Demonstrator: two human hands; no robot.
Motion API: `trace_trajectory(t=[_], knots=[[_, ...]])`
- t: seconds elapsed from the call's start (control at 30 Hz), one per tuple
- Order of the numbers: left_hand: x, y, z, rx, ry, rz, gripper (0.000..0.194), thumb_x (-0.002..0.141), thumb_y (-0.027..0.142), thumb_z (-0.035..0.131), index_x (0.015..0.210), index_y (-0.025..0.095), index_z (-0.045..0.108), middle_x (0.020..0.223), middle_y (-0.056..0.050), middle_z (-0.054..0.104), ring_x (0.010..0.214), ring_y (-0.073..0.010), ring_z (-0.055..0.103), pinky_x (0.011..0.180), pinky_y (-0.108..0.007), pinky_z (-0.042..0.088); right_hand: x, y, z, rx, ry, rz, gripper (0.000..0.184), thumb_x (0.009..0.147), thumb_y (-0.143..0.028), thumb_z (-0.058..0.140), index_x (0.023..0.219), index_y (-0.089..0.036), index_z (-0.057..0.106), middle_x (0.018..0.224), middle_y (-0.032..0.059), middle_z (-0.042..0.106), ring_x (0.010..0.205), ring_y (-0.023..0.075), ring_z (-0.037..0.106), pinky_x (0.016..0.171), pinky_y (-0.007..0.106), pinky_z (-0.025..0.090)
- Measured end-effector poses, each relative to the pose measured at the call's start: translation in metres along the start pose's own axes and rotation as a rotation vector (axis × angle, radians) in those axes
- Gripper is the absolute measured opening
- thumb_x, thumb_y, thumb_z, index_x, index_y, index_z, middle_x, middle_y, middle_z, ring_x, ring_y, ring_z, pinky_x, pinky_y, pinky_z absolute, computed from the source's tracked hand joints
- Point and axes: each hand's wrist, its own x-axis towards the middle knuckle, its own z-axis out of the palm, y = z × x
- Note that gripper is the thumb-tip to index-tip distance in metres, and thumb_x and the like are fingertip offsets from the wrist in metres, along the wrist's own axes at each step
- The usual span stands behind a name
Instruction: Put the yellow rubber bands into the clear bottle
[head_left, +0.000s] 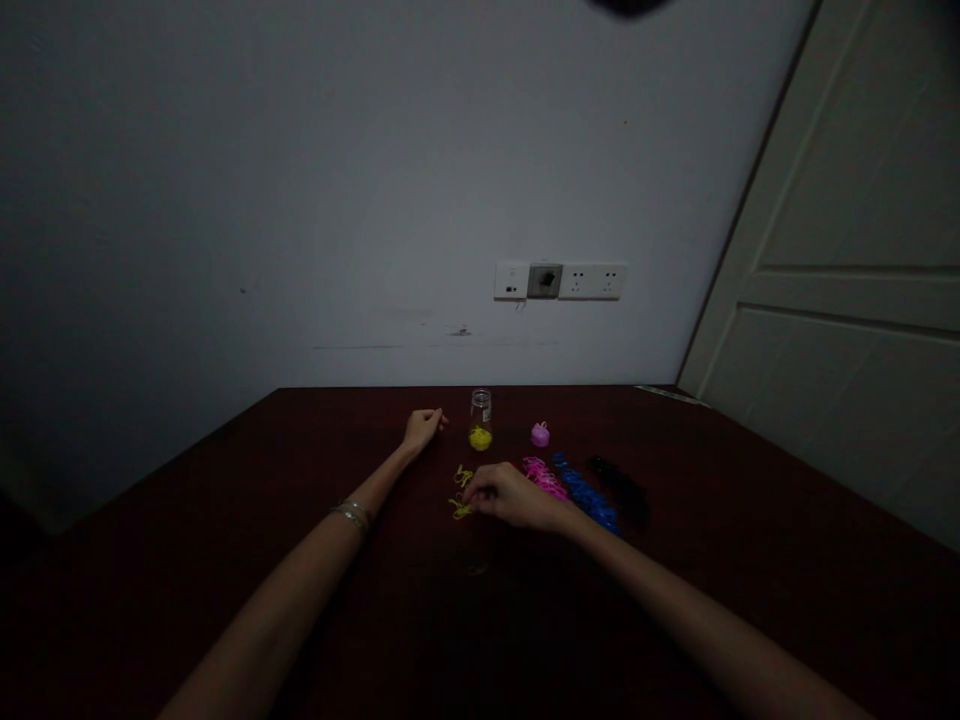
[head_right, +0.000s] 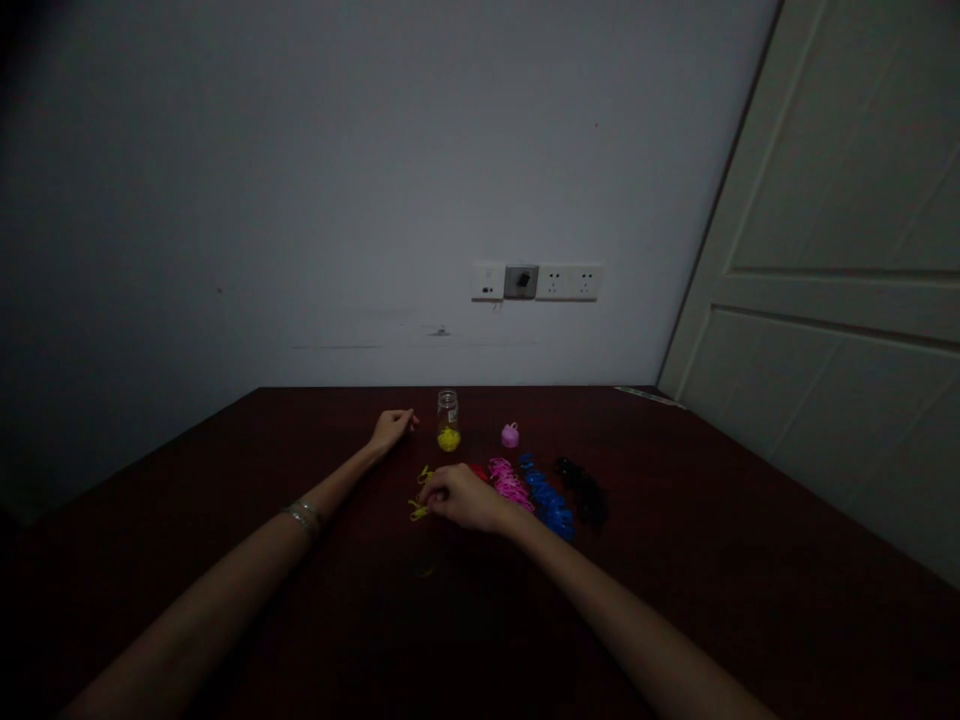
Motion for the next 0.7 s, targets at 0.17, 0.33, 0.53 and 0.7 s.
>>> trace_trajectory(t=[0.17, 0.33, 0.53, 0.7], knots=[[-0.005, 0.005, -0.001, 0.059, -0.021, 0.027, 0.042, 0.074, 0.044, 0.039, 0.064, 0.012, 0.064, 0.052, -0.002, 0.056, 0.050, -0.0115, 0.048, 0.053, -0.022, 0.035, 0.005, 0.004, -0.010, 0.108, 0.061, 0.035, 0.016, 0.072, -0.013, 0.056, 0.082, -0.014, 0.067, 0.074, 0.0033, 0.065, 0.064, 0.0106, 0.057, 0.059, 0.021, 0.044], [-0.009, 0.011, -0.002, 0.121, -0.062, 0.044, 0.041, 0.075, 0.042, 0.038, 0.063, 0.012, 0.064, 0.051, -0.001, 0.055, 0.050, -0.0118, 0.049, 0.053, -0.022, 0.034, 0.022, 0.006, -0.055, 0.135, 0.233, 0.072, 0.015, 0.069, -0.019, 0.061, 0.082, -0.013, 0.067, 0.074, 0.0041, 0.065, 0.067, 0.0120, 0.057, 0.064, 0.025, 0.045], [-0.012, 0.013, -0.002, 0.175, -0.097, 0.078, 0.040, 0.075, 0.040, 0.038, 0.063, 0.013, 0.064, 0.050, -0.001, 0.055, 0.052, -0.0126, 0.051, 0.054, -0.022, 0.035, 0.060, 0.007, -0.113, -0.071, 0.369, 0.045, 0.016, 0.070, -0.013, 0.058, 0.083, -0.010, 0.067, 0.072, 0.0049, 0.065, 0.066, 0.0116, 0.056, 0.065, 0.024, 0.044], [-0.011, 0.011, -0.001, 0.208, -0.110, 0.099, 0.039, 0.076, 0.039, 0.038, 0.062, 0.013, 0.064, 0.050, -0.001, 0.055, 0.052, -0.0128, 0.052, 0.054, -0.022, 0.034, 0.087, 0.016, -0.123, -0.276, 0.311, 0.059, 0.018, 0.069, -0.009, 0.057, 0.084, -0.010, 0.068, 0.071, 0.0048, 0.065, 0.064, 0.0107, 0.055, 0.062, 0.021, 0.042]])
